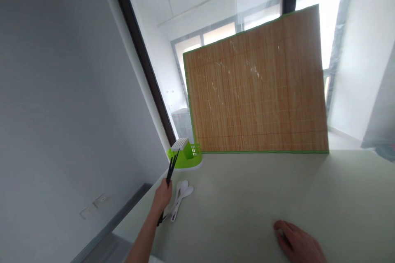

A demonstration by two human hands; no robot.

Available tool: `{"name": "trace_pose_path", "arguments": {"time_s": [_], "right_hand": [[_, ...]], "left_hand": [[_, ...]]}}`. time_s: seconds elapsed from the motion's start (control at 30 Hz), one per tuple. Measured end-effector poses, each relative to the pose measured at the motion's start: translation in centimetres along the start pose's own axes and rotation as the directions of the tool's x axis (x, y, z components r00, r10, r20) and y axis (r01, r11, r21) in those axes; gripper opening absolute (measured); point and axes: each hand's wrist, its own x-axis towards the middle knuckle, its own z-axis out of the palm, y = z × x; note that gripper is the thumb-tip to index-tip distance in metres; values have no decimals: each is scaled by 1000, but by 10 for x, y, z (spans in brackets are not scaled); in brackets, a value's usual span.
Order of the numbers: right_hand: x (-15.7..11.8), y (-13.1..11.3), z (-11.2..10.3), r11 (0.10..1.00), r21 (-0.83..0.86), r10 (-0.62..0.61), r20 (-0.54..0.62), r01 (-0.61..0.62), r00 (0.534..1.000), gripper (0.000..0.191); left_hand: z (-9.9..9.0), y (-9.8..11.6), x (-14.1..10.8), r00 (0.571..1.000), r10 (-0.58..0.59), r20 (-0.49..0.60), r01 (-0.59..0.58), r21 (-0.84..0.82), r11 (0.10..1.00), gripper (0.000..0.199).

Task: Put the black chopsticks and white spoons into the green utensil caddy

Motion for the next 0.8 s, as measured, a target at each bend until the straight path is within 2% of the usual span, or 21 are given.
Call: {"name": "trace_pose_path", "arguments": {"time_s": [0.07,0.1,0.13,0.2,0.27,0.3,0.33,0.37,0.43,0.5,0.57,0.63,0.8], "right_hand": [[2,-4,-5,999,31,31,-27,-30,999,19],[3,-6,-9,997,46,57,-44,-55,997,20],[4,-7,-12,995,59,88,-62,-84,994,21],[6,-8,-20,986,82,155,-101,-147,983,24],[6,-8,-25,972,105,223,-135,-210,965,28],[6,-7,-27,964,124,252,-149,-235,956,30],[6,-6,-28,956,150,275,-157,-253,948,32],[5,-5,-28,948,182,291,-160,-261,943,34],[5,-5,-27,934,255,296,-152,-252,943,35],[6,-7,-27,921,321,278,-147,-220,949,35],[7,-10,-28,914,362,254,-165,-182,953,35],[8,-14,-30,915,377,230,-190,-146,955,34],[8,-18,-35,910,398,194,-156,-118,969,30]], "left_hand": [[13,37,-29,995,76,66,-66,-147,987,32],[24,57,-47,977,142,160,-66,-405,912,33],[38,79,-68,936,229,268,-17,-614,789,33],[70,120,-110,819,380,429,144,-796,588,33],[101,156,-149,719,462,519,257,-816,518,35],[115,172,-165,690,482,540,285,-815,506,35],[127,186,-178,686,489,539,300,-822,484,35],[136,197,-188,700,487,523,308,-836,455,34],[146,216,-203,761,462,456,306,-879,365,35],[147,228,-210,823,425,378,288,-921,262,40],[144,234,-215,857,418,302,249,-952,178,43],[140,234,-219,866,440,239,198,-970,138,44],[143,224,-228,850,505,149,76,-984,162,42]]}}
